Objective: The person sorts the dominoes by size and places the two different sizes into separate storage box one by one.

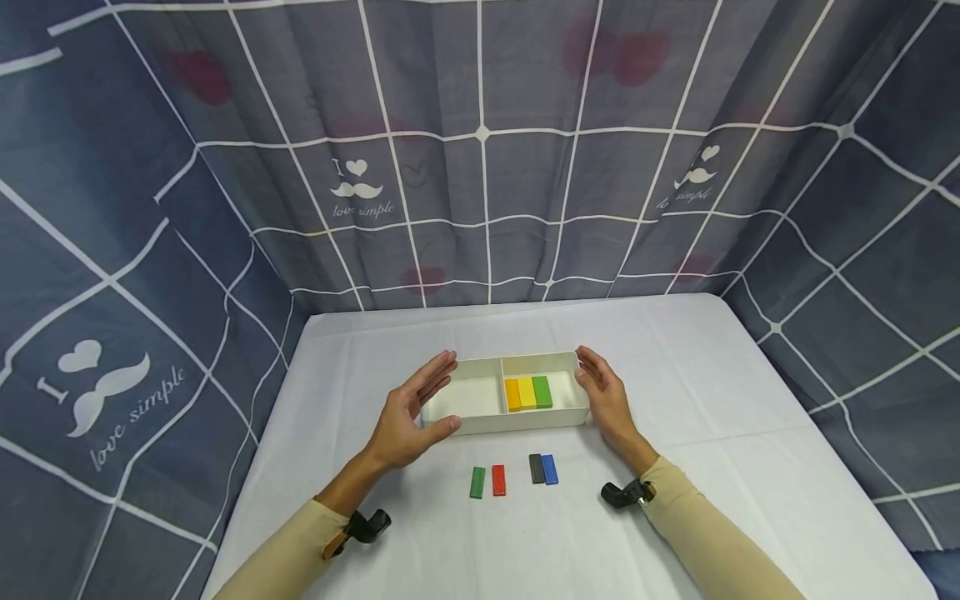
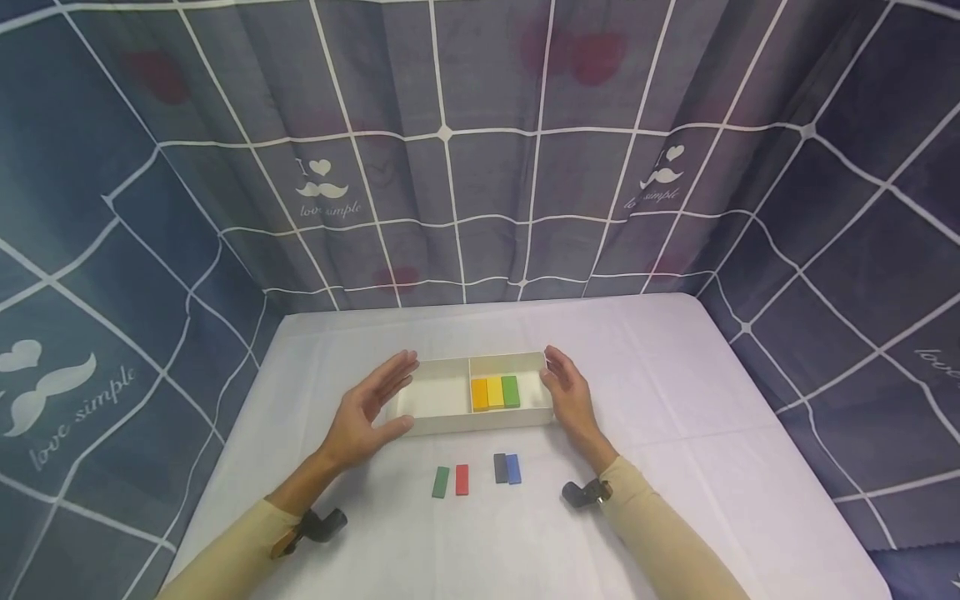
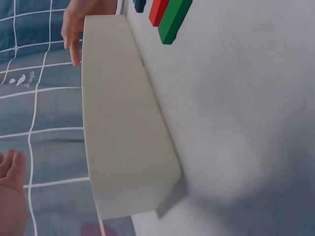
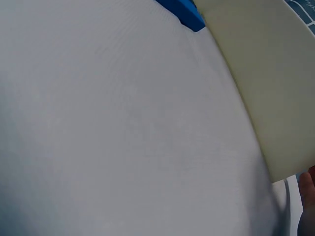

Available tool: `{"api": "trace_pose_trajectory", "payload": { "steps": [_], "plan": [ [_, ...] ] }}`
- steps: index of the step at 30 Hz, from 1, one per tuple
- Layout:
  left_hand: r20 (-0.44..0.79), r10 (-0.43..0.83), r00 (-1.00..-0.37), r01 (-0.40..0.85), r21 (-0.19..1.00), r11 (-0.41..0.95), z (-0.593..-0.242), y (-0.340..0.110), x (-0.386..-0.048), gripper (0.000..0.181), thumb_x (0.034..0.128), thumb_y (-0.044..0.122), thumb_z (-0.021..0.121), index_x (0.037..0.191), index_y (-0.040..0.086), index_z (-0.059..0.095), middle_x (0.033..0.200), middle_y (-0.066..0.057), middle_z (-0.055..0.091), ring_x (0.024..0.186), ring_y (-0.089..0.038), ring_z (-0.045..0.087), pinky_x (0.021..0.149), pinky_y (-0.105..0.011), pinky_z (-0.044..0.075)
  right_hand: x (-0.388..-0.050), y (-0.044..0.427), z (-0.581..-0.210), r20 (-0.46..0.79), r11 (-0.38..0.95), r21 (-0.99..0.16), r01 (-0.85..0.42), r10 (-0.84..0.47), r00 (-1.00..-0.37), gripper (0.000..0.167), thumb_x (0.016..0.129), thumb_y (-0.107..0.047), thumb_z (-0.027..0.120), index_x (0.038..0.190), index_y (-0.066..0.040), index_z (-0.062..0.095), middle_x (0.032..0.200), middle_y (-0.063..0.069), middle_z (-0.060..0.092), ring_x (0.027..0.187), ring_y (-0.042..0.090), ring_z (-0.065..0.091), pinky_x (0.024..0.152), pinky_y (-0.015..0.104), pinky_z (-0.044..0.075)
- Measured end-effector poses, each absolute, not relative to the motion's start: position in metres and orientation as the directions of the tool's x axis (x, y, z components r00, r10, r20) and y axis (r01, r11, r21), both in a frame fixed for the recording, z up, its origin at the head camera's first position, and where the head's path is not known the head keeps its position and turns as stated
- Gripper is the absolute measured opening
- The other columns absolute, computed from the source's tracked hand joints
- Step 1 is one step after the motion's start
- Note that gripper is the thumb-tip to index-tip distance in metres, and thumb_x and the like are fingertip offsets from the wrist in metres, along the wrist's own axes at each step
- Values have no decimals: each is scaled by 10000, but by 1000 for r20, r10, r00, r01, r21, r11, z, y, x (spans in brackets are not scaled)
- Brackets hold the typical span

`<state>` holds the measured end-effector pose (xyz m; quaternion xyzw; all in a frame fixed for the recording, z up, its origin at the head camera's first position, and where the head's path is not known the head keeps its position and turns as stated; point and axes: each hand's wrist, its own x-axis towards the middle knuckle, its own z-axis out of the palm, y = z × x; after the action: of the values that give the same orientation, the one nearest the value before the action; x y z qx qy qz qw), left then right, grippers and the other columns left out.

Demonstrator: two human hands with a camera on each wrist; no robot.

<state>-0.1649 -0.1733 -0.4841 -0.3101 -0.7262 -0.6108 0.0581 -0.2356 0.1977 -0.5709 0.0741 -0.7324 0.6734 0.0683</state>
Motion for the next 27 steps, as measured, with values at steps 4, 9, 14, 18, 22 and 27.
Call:
{"api": "trace_pose_trajectory", "payload": {
  "steps": [4,9,14,18,22,27],
  "plan": [
    [445,401,-801,512,856,73,-485,-171,-162,896,909,-18,821,1688,32,381,1722,-142,451,1580,-371,461,1284,-342,391,-234,198,-573,184,87,-979,-186,-32,-982,550,1153,-173,568,1663,-23,427,1717,218,434,1611,384,396,1145,54,387],
    [427,433,-794,502,862,70,-487,-170,-159,906,898,-22,837,1684,29,389,1711,-125,470,1570,-356,478,1287,-344,392,-233,200,-575,160,76,-984,-164,-58,-985,546,1167,-186,530,1680,-40,409,1739,205,404,1630,368,368,1144,41,367],
    [408,459,-789,483,874,53,-489,-169,-156,885,899,-27,843,1669,4,408,1700,-145,486,1553,-367,500,1269,-347,414,-233,201,-579,144,46,-988,-148,-81,-986,542,1177,-171,496,1693,-44,388,1754,191,384,1648,357,334,1153,43,362],
    [398,473,-786,473,880,45,-491,-168,-154,865,902,-17,851,1657,4,432,1681,-144,513,1527,-390,524,1246,-356,444,-233,202,-581,154,59,-986,-159,-87,-984,535,1182,-166,480,1700,-70,386,1762,174,377,1654,342,321,1167,45,346],
    [391,488,-781,466,884,38,-493,-166,-152,858,897,-9,865,1649,10,452,1662,-142,540,1504,-439,535,1239,-354,457,-234,202,-581,159,88,-982,-167,-88,-983,519,1186,-161,466,1696,-86,405,1766,161,376,1662,334,306,1172,36,326],
    [378,497,-781,462,885,53,-498,-163,-150,841,887,14,891,1627,15,491,1627,-136,581,1491,-373,574,1226,-341,473,-233,202,-581,147,112,-981,-156,-84,-986,507,1188,-170,457,1691,-113,427,1760,151,392,1661,321,313,1164,26,320]
  ]
}}
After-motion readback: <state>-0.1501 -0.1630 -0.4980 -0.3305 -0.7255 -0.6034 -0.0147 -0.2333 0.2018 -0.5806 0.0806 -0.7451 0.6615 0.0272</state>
